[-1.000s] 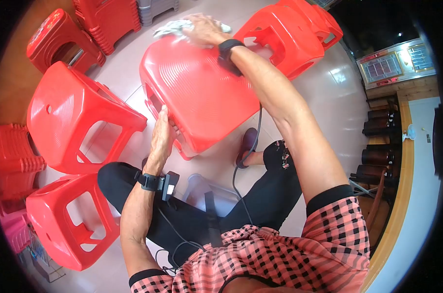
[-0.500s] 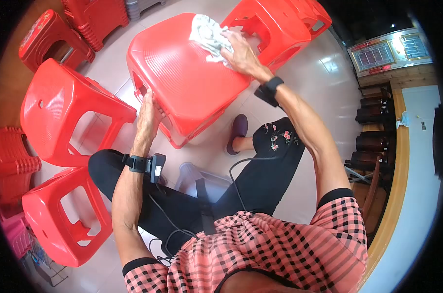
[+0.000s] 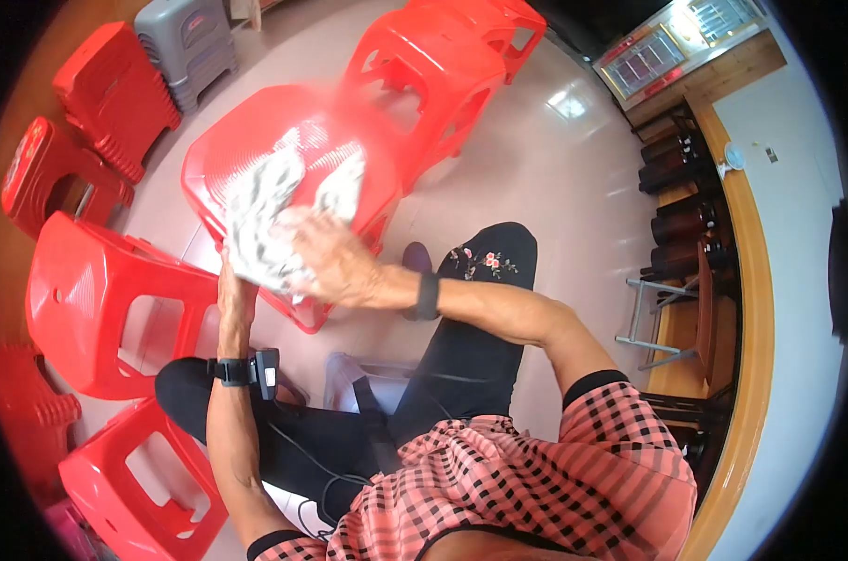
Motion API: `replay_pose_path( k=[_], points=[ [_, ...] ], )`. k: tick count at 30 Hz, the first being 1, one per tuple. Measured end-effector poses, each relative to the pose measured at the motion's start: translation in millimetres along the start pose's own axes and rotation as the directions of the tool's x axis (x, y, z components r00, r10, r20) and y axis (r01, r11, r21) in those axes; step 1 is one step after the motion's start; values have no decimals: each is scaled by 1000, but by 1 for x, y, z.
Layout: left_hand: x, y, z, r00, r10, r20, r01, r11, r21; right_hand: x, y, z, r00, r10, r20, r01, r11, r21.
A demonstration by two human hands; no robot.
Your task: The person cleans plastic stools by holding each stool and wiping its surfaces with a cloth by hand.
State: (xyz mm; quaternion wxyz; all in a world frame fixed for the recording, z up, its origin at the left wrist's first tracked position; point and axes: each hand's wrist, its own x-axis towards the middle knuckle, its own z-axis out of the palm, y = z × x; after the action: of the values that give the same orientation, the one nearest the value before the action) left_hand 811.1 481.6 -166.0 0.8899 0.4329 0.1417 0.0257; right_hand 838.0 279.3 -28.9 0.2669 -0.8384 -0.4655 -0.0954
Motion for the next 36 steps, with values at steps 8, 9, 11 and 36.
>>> replay_pose_path(
  k=[8,9,11,36],
  points=[
    [-10,7,-16,983,-161,-89,174,971,163,18,-8,14,976,-169,139,152,980,130],
    [-12,5,-13,990,-123,-70,130,984,122,19,-2,6,973,-158,166,139,982,125],
    [-22,14,7,997,-68,43,65,996,66,15,21,-5,987,-128,96,122,990,72],
    [-75,-19,45,935,-345,86,-8,220,975,-72,151,-35,580,812,71,-674,428,602]
  ],
)
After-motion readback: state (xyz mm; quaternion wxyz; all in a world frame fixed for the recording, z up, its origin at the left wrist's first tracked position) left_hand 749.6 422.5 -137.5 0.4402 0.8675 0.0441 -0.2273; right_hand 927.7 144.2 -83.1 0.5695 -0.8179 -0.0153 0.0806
